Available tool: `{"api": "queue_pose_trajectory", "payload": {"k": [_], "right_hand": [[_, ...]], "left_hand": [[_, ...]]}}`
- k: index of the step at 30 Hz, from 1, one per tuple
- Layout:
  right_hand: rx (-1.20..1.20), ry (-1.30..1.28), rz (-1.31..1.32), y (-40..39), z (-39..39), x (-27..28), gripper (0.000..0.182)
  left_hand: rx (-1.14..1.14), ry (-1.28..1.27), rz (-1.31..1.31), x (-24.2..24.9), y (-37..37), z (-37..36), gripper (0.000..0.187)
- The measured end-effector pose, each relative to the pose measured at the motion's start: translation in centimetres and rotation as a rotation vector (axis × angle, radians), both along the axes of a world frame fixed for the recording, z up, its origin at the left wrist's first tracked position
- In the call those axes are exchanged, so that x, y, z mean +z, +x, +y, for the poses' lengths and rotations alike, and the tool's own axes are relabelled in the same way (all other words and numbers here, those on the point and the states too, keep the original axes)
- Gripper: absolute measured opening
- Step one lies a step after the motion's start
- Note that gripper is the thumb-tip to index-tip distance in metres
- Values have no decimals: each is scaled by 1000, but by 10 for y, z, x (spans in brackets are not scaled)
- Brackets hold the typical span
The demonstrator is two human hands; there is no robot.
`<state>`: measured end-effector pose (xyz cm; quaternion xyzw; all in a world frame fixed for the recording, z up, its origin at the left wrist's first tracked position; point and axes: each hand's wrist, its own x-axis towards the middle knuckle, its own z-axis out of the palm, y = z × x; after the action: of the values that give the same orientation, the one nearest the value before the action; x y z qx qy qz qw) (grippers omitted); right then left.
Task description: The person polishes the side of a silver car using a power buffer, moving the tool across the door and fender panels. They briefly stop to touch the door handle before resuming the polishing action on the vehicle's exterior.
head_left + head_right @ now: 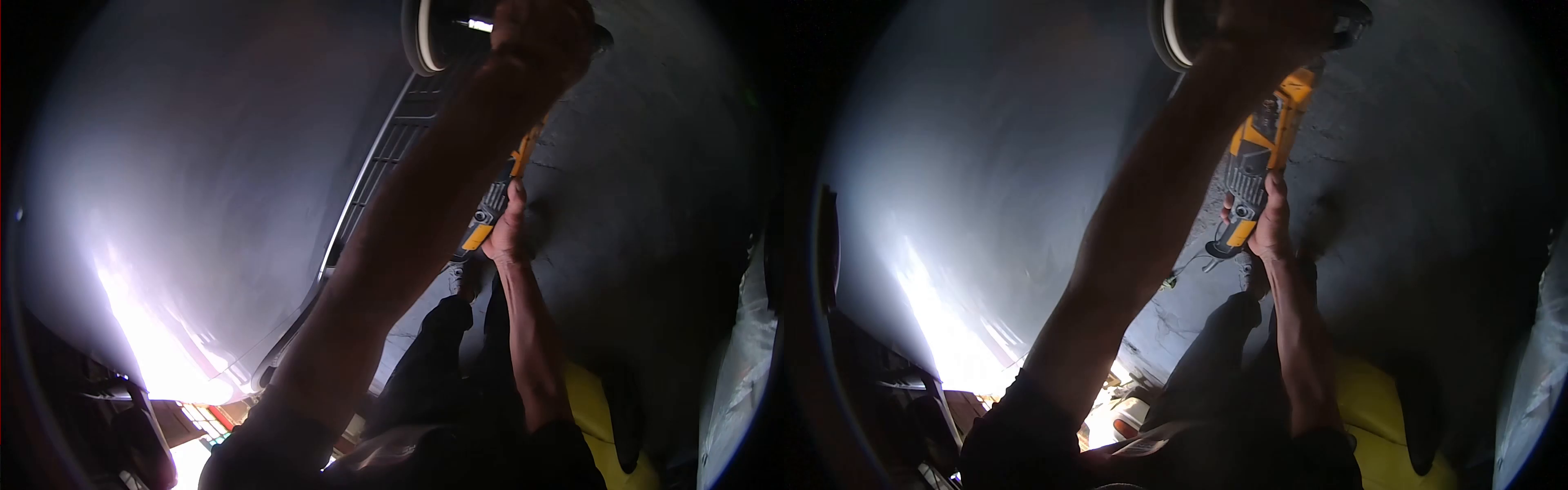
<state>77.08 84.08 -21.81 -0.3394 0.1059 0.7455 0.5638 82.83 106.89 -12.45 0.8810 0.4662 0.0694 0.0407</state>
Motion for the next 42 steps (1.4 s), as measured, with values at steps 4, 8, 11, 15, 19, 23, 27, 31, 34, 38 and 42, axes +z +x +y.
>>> {"api": "queue_pose_trajectory", "payload": {"k": [4, 8, 11, 15, 19, 23, 27, 31, 34, 38, 42], "right_hand": [[49, 33, 30, -11, -24, 2, 67], [96, -87, 90, -43, -75, 8, 61], [187, -65, 177, -80, -131, -5, 60], [249, -67, 178, -116, -189, 19, 58], [316, -106, 227, -167, -267, 20, 56], [432, -176, 231, -206, -324, 43, 58], [484, -141, 233, -235, -361, 50, 60], [473, -141, 241, -230, -360, 51, 60], [391, -103, 188, -215, -328, 54, 60], [316, -88, 66, -195, -305, 55, 60], [270, 21, 34, -149, -246, 34, 54]], "left_hand": [[44, -134, 144, 21, -16, -26, 26], [161, -278, -21, 26, -58, -72, 23], [220, -408, -8, 39, -98, -108, 19], [183, -258, -39, 35, -167, -166, 14], [288, -316, -37, 42, -233, -225, 6], [417, -420, -45, 63, -293, -279, 9], [511, -427, -45, 76, -328, -311, 19], [472, -375, -48, 85, -322, -309, 19], [407, -370, -104, 98, -300, -284, 23], [284, -374, -160, 116, -277, -261, 29], [154, -255, -199, 109, -229, -211, 19]]}}
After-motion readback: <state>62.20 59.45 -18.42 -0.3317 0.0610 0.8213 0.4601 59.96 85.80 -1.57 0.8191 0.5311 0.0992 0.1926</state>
